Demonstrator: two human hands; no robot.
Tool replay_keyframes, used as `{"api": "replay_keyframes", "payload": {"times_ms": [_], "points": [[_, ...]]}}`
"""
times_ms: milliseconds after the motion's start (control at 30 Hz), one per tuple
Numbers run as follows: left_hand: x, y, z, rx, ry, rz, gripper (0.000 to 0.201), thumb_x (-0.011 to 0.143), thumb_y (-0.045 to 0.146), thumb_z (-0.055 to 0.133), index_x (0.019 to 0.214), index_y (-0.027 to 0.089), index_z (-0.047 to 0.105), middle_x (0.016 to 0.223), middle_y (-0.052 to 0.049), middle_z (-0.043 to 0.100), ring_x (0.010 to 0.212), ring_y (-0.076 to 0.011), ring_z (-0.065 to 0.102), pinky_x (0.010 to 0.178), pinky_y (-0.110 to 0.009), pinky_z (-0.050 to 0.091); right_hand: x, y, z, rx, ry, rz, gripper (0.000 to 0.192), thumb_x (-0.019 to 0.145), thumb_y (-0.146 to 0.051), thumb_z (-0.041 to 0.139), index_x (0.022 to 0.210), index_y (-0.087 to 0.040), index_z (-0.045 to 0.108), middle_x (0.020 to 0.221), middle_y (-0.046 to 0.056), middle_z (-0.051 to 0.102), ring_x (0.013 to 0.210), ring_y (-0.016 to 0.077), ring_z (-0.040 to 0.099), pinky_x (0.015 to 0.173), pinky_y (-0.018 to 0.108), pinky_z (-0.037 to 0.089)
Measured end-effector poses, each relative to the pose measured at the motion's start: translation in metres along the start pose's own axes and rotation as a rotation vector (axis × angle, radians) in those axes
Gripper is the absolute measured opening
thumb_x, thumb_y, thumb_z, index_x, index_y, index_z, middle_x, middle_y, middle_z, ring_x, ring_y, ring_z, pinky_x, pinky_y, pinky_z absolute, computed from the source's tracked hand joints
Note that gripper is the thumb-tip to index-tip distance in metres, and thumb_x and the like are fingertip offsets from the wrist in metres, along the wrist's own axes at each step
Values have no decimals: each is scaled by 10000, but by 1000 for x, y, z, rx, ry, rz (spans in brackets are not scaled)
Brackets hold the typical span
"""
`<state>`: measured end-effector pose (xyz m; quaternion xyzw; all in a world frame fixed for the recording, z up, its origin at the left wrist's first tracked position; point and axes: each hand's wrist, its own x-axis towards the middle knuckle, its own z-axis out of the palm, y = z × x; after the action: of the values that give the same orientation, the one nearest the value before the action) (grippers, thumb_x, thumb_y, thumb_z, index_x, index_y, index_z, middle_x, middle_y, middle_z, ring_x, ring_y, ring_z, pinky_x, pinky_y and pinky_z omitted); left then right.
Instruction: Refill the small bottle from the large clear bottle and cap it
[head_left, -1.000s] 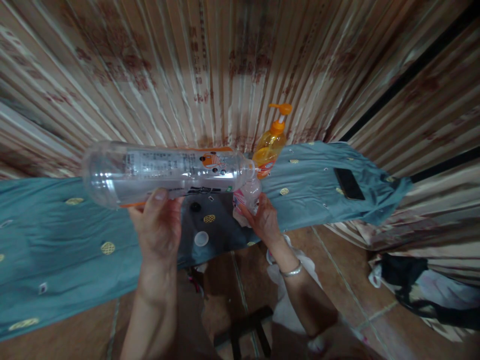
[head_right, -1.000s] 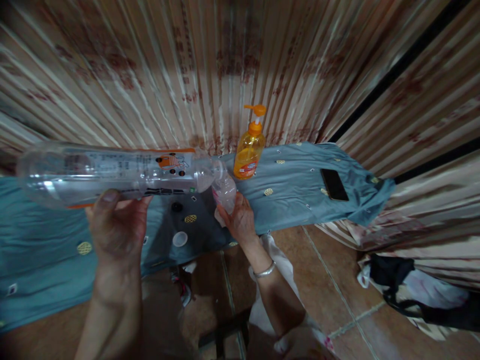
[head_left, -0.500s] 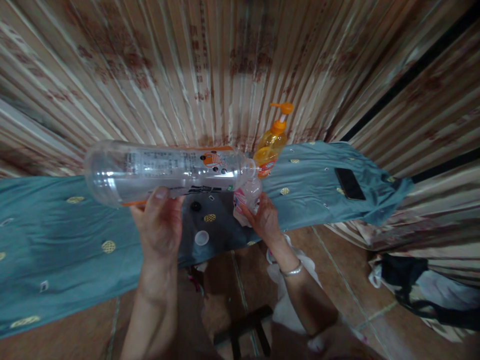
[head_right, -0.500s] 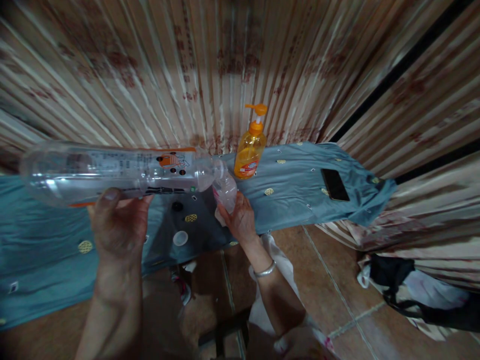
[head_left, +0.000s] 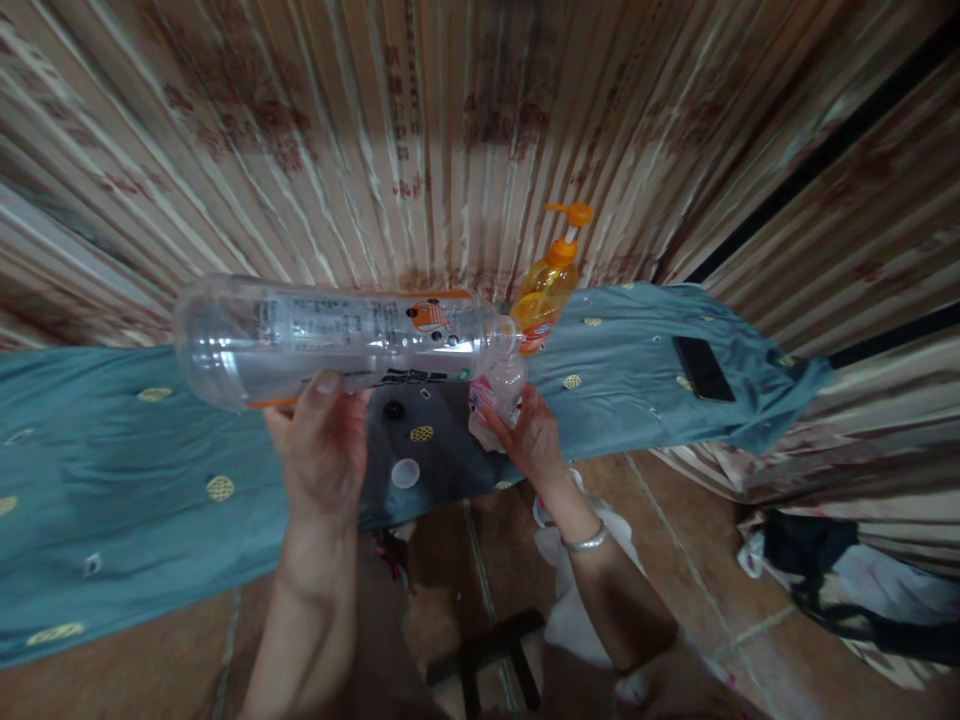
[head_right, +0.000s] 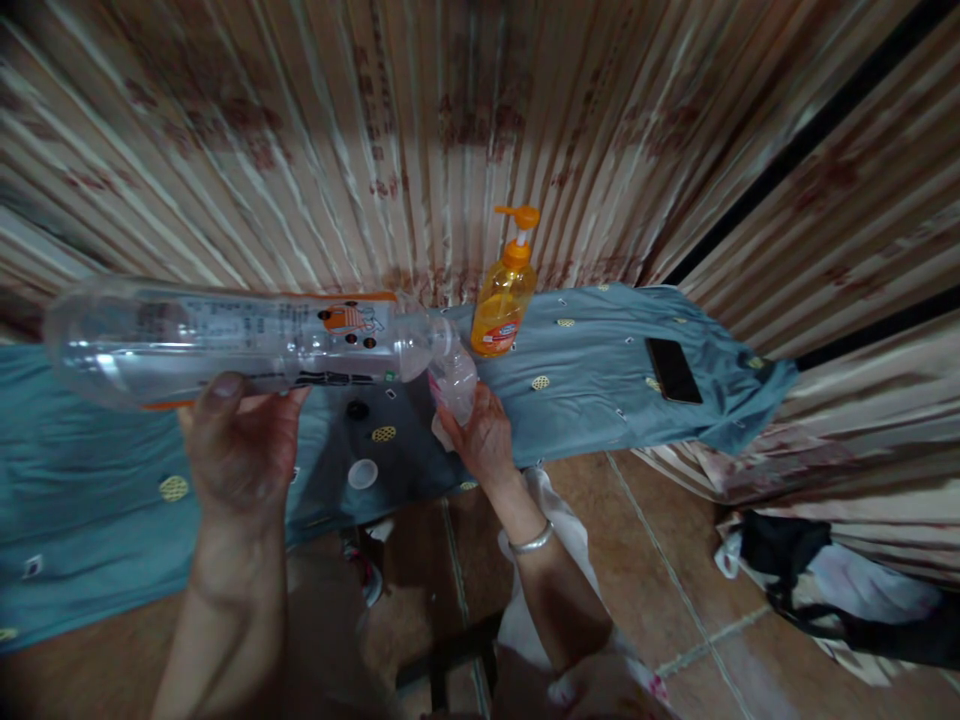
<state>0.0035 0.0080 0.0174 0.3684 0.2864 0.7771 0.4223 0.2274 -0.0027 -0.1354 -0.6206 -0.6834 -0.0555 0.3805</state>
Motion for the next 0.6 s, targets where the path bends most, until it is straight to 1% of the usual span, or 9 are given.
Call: {"api": "replay_keyframes", "payload": {"times_ms": [167, 400, 500, 600], "points": [[0, 2, 2, -3, 4, -6, 700, 560, 399, 1058, 1207, 390, 791, 1089, -1, 817, 1124, -303, 794, 949, -487, 692, -1, 0, 3, 4, 8, 2, 718, 1083, -709, 482, 1390, -70, 596, 1051, 252, 765, 983, 351, 761, 820, 518, 671], [1, 0, -3, 17, -8, -6, 658, 589, 427, 1046, 1194, 374, 793, 1055, -3, 806, 1099, -296, 796, 906, -474, 702, -3, 2, 6, -11, 22, -8, 697, 1099, -690, 453, 1462, -102, 545, 1086, 241, 762, 1008, 351, 756, 829, 542, 675], [1, -1, -2, 12, -10, 1, 665, 591, 419, 1046, 1202, 394, 786, 1069, 8, 803, 1102, -295, 796, 899, -462, 703, -3, 2, 6, -12, 25, -22, 703, 1108, -683, 429, 1448, -79, 548, 1078, 254, 764, 1008, 355, 758, 827, 543, 673], [2, -2, -3, 14, -11, 6, 714, 568, 420, 1054, 1224, 412, 773, 1108, 9, 804, 1121, -303, 788, 907, -473, 703, -2, 1, 5, -14, 19, -20, 733, 1099, -704, 434, 1412, -55, 569, 1048, 252, 761, 984, 346, 759, 822, 515, 673]]}}
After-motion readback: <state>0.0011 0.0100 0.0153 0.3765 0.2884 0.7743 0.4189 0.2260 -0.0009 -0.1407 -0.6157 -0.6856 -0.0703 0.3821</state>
